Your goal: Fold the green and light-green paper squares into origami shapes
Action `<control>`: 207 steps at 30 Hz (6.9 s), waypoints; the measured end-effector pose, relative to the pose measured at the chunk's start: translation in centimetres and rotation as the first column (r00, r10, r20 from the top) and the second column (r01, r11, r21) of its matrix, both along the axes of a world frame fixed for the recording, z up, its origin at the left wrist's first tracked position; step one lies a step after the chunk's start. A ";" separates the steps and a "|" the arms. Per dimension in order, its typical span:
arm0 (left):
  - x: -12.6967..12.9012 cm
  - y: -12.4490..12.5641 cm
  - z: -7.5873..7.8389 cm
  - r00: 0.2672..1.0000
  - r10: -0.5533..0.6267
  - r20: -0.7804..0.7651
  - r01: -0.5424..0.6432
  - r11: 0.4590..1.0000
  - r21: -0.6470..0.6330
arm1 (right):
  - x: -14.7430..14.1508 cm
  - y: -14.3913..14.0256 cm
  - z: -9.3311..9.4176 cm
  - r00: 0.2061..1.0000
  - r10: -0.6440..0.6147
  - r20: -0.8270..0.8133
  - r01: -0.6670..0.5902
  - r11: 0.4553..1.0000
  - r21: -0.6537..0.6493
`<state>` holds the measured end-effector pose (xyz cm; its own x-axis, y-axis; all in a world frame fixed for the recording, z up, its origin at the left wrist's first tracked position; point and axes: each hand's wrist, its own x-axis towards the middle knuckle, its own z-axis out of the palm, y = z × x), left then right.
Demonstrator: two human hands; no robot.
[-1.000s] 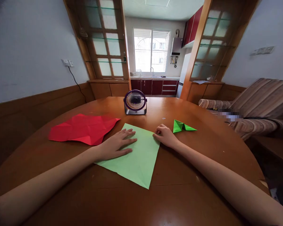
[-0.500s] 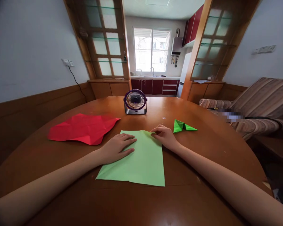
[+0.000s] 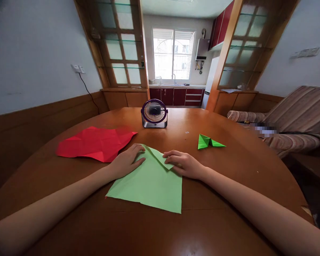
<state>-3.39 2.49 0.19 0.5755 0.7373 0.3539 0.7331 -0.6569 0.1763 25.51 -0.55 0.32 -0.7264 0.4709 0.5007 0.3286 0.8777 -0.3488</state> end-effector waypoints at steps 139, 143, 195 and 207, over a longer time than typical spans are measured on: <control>0.3 1.4 -0.3 0.970 0.006 -0.242 -0.041 0.989 -0.141 | -1.1 -0.6 -0.1 0.978 0.013 0.208 -0.020 0.999 0.031; 0.2 1.6 -0.5 0.971 0.018 -0.239 -0.052 0.990 -0.135 | -1.1 -0.6 0.0 0.978 0.024 0.206 -0.030 0.999 0.026; -0.1 1.3 0.8 0.990 -0.112 -0.091 0.120 0.989 0.091 | 0.2 2.4 -1.2 0.799 -0.543 -0.260 0.469 0.832 -0.296; 0.4 1.3 0.5 0.906 0.278 0.319 -0.222 0.954 -0.201 | -1.4 -1.0 0.5 0.953 -0.303 0.000 0.294 0.923 0.247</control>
